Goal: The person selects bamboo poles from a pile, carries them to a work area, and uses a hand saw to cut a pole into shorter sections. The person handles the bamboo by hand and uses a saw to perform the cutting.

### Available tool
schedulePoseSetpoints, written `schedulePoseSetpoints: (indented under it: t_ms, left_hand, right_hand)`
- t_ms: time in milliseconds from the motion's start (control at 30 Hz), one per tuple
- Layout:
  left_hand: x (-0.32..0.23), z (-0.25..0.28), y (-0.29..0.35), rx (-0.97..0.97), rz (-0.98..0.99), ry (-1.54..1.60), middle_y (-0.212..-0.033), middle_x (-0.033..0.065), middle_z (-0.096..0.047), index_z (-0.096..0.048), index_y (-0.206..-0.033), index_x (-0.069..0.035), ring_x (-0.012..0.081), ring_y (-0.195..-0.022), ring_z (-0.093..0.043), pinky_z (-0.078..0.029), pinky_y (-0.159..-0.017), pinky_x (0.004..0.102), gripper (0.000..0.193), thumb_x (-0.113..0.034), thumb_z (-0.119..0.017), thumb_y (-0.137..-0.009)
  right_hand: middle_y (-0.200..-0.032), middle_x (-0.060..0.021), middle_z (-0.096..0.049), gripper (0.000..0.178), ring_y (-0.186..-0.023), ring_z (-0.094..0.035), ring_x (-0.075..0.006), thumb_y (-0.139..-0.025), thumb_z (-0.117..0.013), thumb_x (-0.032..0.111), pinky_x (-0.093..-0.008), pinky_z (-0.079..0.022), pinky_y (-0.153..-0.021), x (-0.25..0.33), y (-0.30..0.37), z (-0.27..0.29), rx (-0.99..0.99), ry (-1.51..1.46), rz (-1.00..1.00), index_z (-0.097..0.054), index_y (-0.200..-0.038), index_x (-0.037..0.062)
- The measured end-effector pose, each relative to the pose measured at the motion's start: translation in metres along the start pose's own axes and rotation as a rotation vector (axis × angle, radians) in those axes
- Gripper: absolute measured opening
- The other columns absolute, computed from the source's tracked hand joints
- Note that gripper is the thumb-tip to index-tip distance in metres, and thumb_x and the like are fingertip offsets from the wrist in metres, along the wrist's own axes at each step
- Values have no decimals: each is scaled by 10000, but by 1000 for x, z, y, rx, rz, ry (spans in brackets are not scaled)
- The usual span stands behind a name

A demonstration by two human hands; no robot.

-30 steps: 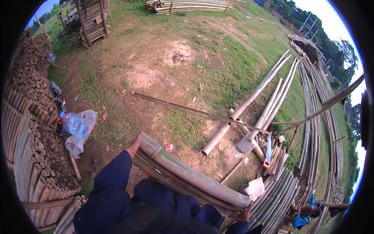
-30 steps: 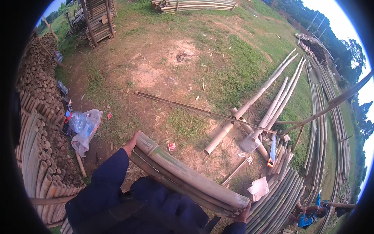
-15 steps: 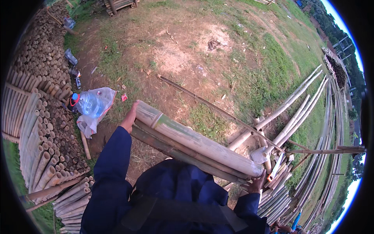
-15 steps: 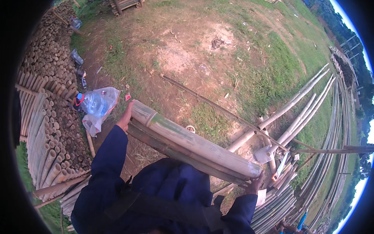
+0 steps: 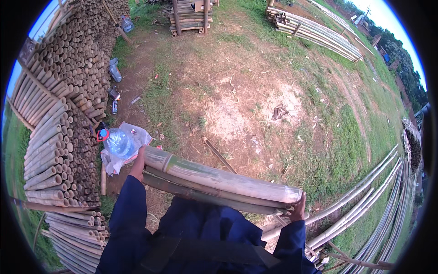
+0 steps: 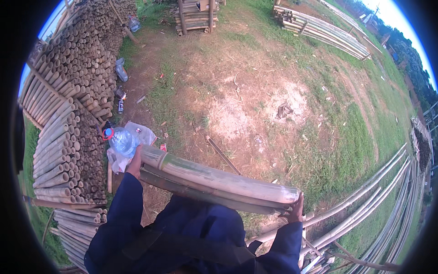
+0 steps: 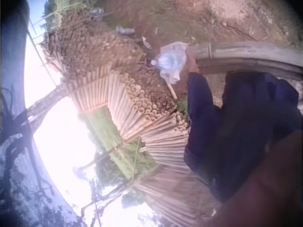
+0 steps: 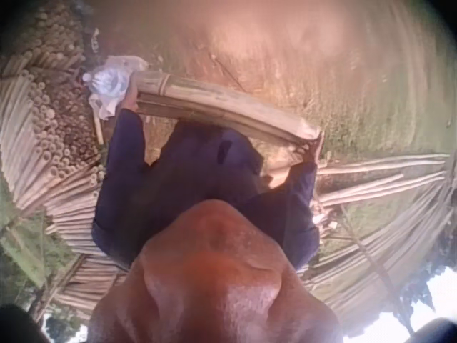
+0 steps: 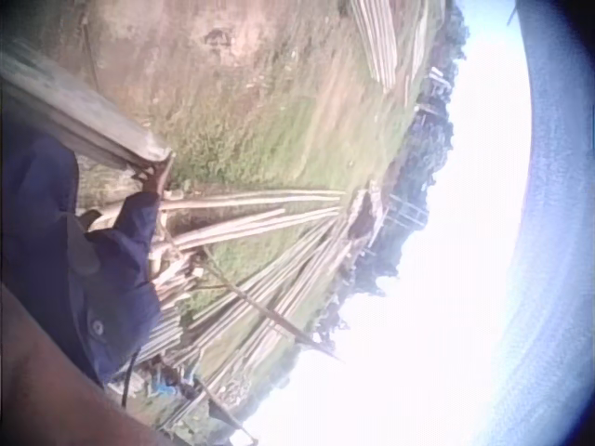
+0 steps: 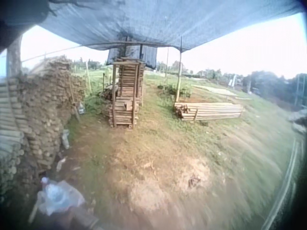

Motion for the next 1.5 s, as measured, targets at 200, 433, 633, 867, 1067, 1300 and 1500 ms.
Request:
schedulePoseSetpoints:
  t_ms: [200, 433, 633, 867, 1067, 1300, 1500]
  left_hand:
    - [-67, -15, -53, -104, -1, 78, -1336, 66, -609, -547, -1376, -93, 199, -1226, -562, -336, -1099, 359, 726, -668, -469, -939]
    - [-110, -1, -228, -133, -73, 166, -1337, 58, -600, -569, -1346, -72, 174, -1215, -555, -325, -1102, 337, 681, -621, -517, -947]
    - [-218, -72, -303, 36, -18, 213, -1342, 70, -612, -559, -1374, -77, 200, -1273, -510, -270, -1136, 379, 777, -707, -467, -929]
    - [-283, -151, -414, 74, 14, 209, -1264, 71, -635, -579, -1320, -82, 197, -1229, -535, -321, -1093, 354, 736, -698, -473, -931]
    - [-351, -265, -530, 85, 68, 153, -1282, 87, -629, -554, -1342, -73, 219, -1212, -565, -356, -1086, 371, 748, -696, -456, -941]
    - [-465, -366, -673, 173, -35, 167, -1285, 72, -632, -527, -1357, -103, 241, -1181, -610, -446, -1026, 410, 772, -738, -456, -924]
    - [-524, -414, -797, 117, -49, 153, -1326, 71, -617, -515, -1394, -97, 239, -1228, -580, -402, -1087, 400, 768, -709, -487, -930]
  right_hand:
    - [-1279, -198, -544, 964, -1061, -559, -436, -803, -376, 898, -625, -547, -627, 129, -84, -119, 79, 152, 74, -395, -1503, 235]
    - [-1180, -170, -503, 979, -1061, -510, -455, -761, -432, 916, -716, -518, -686, 284, -117, -240, 47, 177, 124, -471, -1438, 209]
    - [-1185, -168, -531, 994, -1005, -547, -422, -758, -429, 924, -688, -528, -643, 370, -140, -269, -24, 147, 171, -441, -1461, 222]
    - [-1192, -176, -541, 1043, -998, -541, -416, -759, -415, 932, -699, -518, -651, 450, -208, -306, -78, 120, 188, -295, -1568, 285]
    - [-1191, -189, -521, 1029, -1001, -513, -431, -753, -424, 934, -714, -502, -683, 511, -330, -321, -135, 9, 66, -332, -1547, 285]
    - [-1355, -291, -470, 1034, -1143, -513, -539, -759, -468, 908, -712, -497, -744, 676, -435, -390, -88, 42, 25, -335, -1554, 260]
    - [-1326, -268, -460, 937, -1170, -499, -498, -788, -453, 888, -730, -491, -780, 803, -501, -438, -119, 23, 95, -399, -1488, 267]
Point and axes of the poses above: each hand's wrist, its own y-axis away from the middle knuckle, its own z-axis out of the back of the hand, x = y × z, the point moved 7 cm from there along -y, towards the middle knuckle
